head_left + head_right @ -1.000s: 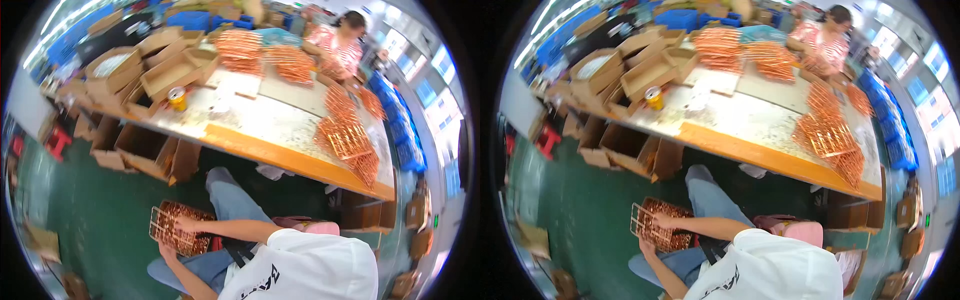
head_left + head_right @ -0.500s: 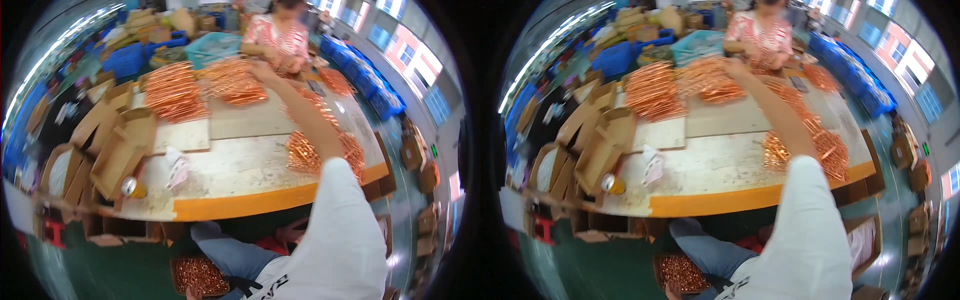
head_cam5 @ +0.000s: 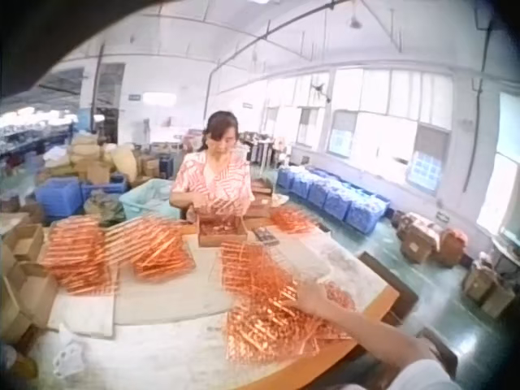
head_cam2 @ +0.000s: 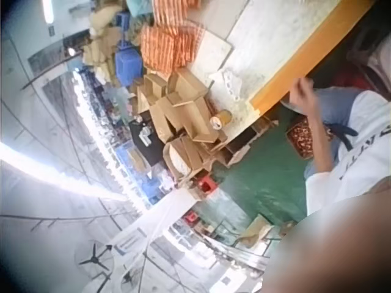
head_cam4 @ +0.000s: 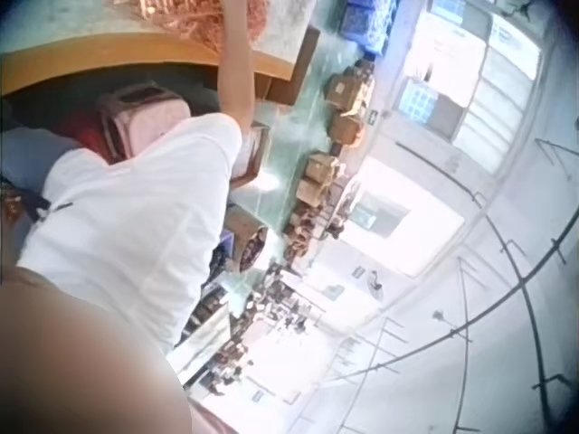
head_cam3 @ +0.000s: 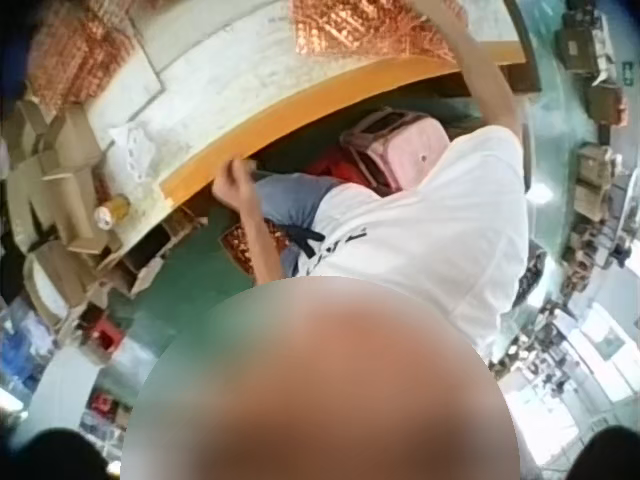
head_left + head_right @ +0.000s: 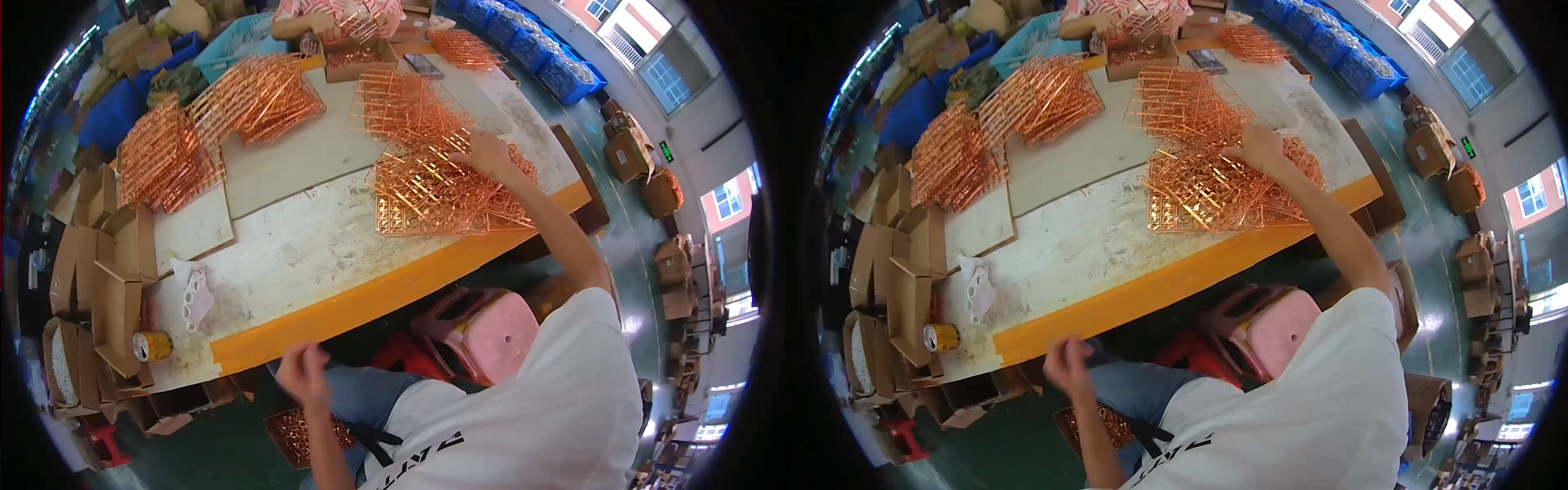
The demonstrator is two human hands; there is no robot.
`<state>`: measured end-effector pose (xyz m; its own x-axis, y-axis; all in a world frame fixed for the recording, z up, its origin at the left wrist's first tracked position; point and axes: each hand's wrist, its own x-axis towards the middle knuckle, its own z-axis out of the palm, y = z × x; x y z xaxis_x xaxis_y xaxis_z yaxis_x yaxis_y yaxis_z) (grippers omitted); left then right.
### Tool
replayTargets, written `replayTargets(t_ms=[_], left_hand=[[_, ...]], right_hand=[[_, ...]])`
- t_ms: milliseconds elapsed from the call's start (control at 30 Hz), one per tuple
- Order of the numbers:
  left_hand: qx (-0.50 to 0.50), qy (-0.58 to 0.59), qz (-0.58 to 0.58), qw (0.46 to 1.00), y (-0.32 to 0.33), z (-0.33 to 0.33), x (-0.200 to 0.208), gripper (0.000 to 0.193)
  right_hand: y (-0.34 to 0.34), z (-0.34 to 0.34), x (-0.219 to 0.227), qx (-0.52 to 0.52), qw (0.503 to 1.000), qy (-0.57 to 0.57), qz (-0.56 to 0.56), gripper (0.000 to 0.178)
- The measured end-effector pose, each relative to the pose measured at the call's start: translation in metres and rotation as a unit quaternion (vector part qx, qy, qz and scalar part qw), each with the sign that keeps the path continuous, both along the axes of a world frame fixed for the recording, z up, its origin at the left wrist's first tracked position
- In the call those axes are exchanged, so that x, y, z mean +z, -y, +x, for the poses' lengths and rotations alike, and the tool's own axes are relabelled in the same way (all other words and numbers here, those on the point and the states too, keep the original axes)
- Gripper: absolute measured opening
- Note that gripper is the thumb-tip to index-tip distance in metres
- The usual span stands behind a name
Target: The person places small electronic components into a copper-colored grid, periodically reaching for more components from a container in their lap and placing completed or partially completed grids onto a workbench.
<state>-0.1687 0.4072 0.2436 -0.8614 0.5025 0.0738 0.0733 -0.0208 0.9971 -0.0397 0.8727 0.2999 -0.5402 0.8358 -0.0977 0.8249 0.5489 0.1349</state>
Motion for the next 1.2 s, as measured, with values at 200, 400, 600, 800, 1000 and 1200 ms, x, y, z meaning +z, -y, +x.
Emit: replayTargets(t_ms=[200,400,600,800,1000,1200], left_hand=[[-0.189,-0.088,-0.08,0.975,-0.155,0.067,-0.001,0.028],[-0.245,0.019,-0.037,0.969,-0.192,0.118,-0.022,0.039],[-0.268,0.236,0.113,0.927,-0.099,0.11,0.027,0.055],[0.198,0.177,0.243,0.933,0.027,0.089,0.027,0.058],[0.312,0.258,0.15,0.902,0.235,0.116,-0.038,0.055],[0.386,0.272,0.155,0.868,0.319,0.187,-0.104,0.048]], right_hand=[[0.018,0.012,-0.004,0.051,0.97,-0.116,0.208,0.075],[-0.025,0.058,0.038,0.026,0.955,-0.29,0.054,0.061],[0.121,0.048,0.081,-0.058,0.758,-0.517,-0.394,0.041],[0.358,-0.006,-0.045,-0.022,0.534,-0.532,-0.656,0.025],[0.473,-0.095,-0.088,0.258,0.454,-0.075,-0.85,0.032],[0.597,-0.08,-0.156,0.342,0.393,0.089,-0.849,0.029]])
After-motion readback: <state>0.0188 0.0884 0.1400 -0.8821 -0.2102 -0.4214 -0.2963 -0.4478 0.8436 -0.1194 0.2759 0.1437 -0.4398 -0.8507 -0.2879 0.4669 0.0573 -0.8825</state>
